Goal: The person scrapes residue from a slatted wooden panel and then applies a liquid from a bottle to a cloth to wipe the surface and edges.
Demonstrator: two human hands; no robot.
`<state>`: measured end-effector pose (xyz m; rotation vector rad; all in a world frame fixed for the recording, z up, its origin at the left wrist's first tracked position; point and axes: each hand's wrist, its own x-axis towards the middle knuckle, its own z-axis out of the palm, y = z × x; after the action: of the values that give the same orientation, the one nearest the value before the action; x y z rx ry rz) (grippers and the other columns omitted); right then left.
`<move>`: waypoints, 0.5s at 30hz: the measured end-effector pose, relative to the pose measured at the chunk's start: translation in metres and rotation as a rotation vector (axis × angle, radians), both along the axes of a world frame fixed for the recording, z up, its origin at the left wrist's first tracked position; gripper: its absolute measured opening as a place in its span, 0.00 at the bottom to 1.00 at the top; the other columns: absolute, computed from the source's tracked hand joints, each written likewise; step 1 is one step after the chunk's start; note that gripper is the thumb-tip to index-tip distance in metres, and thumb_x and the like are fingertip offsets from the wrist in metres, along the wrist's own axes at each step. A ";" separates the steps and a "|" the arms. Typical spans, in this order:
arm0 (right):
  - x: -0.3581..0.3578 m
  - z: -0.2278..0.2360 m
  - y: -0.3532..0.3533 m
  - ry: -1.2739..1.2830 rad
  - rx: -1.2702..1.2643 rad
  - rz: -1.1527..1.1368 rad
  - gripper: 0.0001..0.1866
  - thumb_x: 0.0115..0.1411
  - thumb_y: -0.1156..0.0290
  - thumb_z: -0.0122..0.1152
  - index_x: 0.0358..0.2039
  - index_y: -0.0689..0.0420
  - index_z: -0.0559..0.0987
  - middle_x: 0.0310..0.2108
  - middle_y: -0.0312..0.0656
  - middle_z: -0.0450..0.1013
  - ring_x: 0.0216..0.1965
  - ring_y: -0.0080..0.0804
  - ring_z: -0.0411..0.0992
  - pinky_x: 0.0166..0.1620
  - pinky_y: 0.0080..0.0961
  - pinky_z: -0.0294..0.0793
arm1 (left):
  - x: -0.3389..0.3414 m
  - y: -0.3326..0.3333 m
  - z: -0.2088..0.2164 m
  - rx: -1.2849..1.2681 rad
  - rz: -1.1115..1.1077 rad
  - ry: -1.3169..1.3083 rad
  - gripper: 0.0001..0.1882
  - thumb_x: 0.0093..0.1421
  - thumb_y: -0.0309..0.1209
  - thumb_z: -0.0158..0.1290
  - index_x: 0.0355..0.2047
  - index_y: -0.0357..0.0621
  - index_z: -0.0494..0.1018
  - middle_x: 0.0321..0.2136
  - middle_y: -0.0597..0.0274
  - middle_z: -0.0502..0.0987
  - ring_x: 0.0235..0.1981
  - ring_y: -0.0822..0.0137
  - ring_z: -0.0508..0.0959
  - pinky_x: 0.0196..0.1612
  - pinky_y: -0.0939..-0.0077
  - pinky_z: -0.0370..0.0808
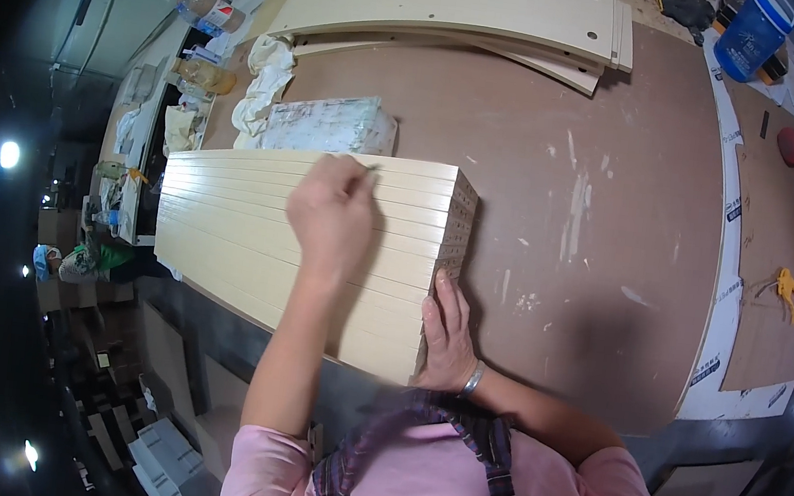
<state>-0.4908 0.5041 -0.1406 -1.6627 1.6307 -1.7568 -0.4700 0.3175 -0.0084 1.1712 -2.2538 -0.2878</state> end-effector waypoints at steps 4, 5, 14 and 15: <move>-0.002 -0.003 -0.001 -0.013 -0.010 -0.001 0.64 0.44 0.35 0.72 0.71 0.54 0.49 0.70 0.66 0.45 0.67 0.68 0.51 0.66 0.62 0.53 | -0.014 0.011 0.004 0.036 -0.059 -0.026 0.08 0.51 0.25 0.64 0.21 0.41 0.74 0.20 0.56 0.72 0.22 0.53 0.74 0.28 0.61 0.70; -0.003 -0.001 -0.002 -0.015 -0.024 0.006 0.64 0.44 0.35 0.72 0.71 0.54 0.49 0.70 0.66 0.45 0.67 0.68 0.51 0.66 0.63 0.53 | -0.010 0.005 0.004 0.048 -0.024 0.009 0.09 0.50 0.25 0.64 0.21 0.41 0.72 0.20 0.56 0.71 0.21 0.53 0.73 0.27 0.60 0.70; -0.003 -0.004 -0.002 -0.034 -0.049 0.014 0.62 0.44 0.38 0.72 0.71 0.54 0.51 0.70 0.65 0.44 0.67 0.67 0.50 0.66 0.64 0.51 | -0.011 0.012 -0.002 0.073 -0.065 0.082 0.07 0.50 0.24 0.64 0.22 0.41 0.75 0.20 0.55 0.73 0.20 0.54 0.74 0.26 0.64 0.70; -0.002 -0.005 -0.002 -0.032 -0.042 0.014 0.61 0.45 0.38 0.72 0.71 0.54 0.51 0.70 0.64 0.44 0.67 0.67 0.50 0.66 0.64 0.51 | -0.009 0.005 0.001 0.117 0.003 0.123 0.07 0.50 0.24 0.64 0.22 0.40 0.75 0.20 0.55 0.73 0.20 0.54 0.74 0.26 0.64 0.70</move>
<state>-0.4926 0.5021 -0.1460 -1.6518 1.5750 -1.8132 -0.4793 0.3221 -0.0074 1.1832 -2.1527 -0.4826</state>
